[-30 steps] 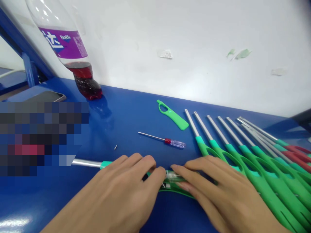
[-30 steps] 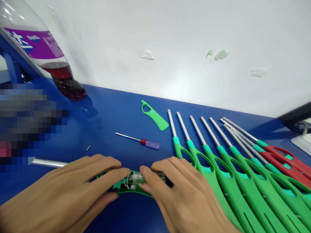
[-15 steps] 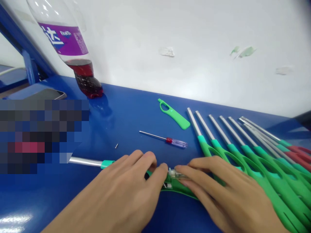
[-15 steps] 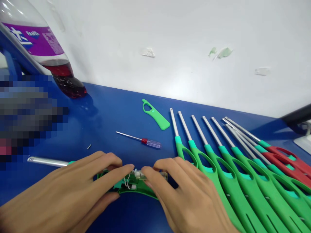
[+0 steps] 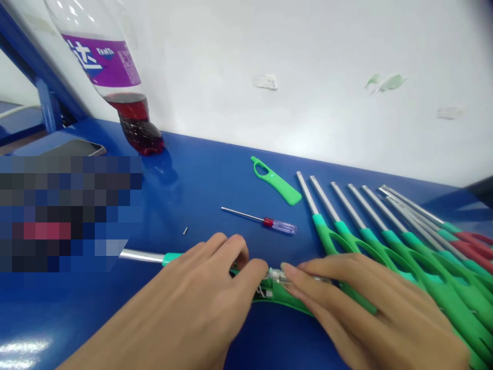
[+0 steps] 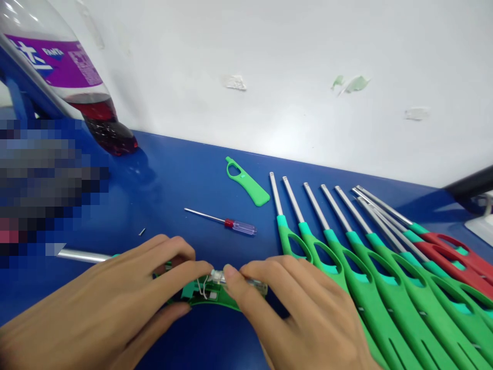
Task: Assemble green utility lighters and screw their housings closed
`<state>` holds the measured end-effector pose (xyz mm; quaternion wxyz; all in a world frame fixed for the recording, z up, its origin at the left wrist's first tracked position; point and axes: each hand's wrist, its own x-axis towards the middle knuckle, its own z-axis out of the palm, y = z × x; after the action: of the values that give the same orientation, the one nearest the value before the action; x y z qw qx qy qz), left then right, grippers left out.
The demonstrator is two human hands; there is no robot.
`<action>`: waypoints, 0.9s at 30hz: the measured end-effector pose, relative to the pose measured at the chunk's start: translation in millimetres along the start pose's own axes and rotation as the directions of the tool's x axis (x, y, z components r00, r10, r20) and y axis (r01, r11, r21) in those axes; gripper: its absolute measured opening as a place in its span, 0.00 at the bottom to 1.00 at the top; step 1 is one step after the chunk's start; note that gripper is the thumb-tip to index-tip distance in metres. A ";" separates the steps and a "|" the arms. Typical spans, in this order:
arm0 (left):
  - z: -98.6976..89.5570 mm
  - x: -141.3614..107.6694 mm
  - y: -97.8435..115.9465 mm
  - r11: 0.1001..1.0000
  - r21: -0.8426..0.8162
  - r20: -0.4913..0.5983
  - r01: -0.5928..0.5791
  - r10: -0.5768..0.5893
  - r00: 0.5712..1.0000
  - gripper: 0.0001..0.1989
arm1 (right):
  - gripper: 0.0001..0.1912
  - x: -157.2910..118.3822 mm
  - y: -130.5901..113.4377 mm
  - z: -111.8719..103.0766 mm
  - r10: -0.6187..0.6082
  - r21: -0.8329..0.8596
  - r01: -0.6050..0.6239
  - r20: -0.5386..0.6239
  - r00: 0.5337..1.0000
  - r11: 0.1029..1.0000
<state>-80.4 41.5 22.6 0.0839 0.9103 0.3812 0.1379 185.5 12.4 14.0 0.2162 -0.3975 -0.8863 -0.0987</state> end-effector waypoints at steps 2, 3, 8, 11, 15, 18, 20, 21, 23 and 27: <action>-0.7 0.1 0.4 1.000 0.004 0.010 -0.003 0.003 1.000 0.14 | 0.18 0.2 0.9 1.7 0.018 0.012 -0.017 -0.023 1.000 1.000; -0.9 0.3 0.7 1.000 0.007 0.014 -0.005 0.005 1.000 0.14 | 0.16 0.5 1.3 2.1 0.019 0.017 -0.018 -0.030 0.999 1.000; 1.5 0.5 2.7 0.999 0.039 -0.029 -0.034 0.035 0.999 0.14 | 0.14 4.1 2.9 2.4 0.010 0.005 -0.010 -0.010 1.000 1.000; 3.1 -1.4 3.7 0.995 0.080 -0.044 -0.060 0.064 0.997 0.12 | 0.14 5.5 3.7 3.6 0.003 0.015 -0.003 -0.007 1.000 1.000; 3.2 -1.0 3.2 0.992 0.095 -0.027 -0.079 0.082 0.996 0.13 | 0.14 3.8 3.9 4.8 0.001 0.033 -0.001 -0.005 1.000 0.999; 3.6 2.1 2.0 0.991 0.114 -0.059 -0.074 0.081 0.995 0.13 | 0.12 3.8 2.8 4.7 0.010 0.043 -0.010 0.008 1.000 0.999; 4.2 3.7 1.9 0.988 0.130 -0.078 -0.078 0.089 0.993 0.13 | 0.11 5.6 1.5 4.6 0.013 0.049 -0.014 0.012 1.000 0.999; 4.4 4.1 2.0 0.987 0.138 -0.083 -0.080 0.092 0.992 0.13 | 0.11 6.9 0.9 4.5 0.014 0.051 -0.014 0.009 1.000 0.999; 4.6 4.0 2.3 0.986 0.145 -0.080 -0.084 0.097 0.992 0.14 | 0.11 9.2 0.2 4.5 0.012 0.055 -0.013 0.005 1.000 0.998; 4.9 1.7 2.6 0.993 0.105 -0.045 -0.059 0.065 0.997 0.15 | 0.11 10.9 0.9 4.8 0.001 0.059 -0.002 0.015 1.000 0.998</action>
<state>-76.0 40.7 19.0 0.0231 0.9212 0.3613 0.1427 178.3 21.8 14.8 0.2215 -0.3922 -0.8901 -0.0694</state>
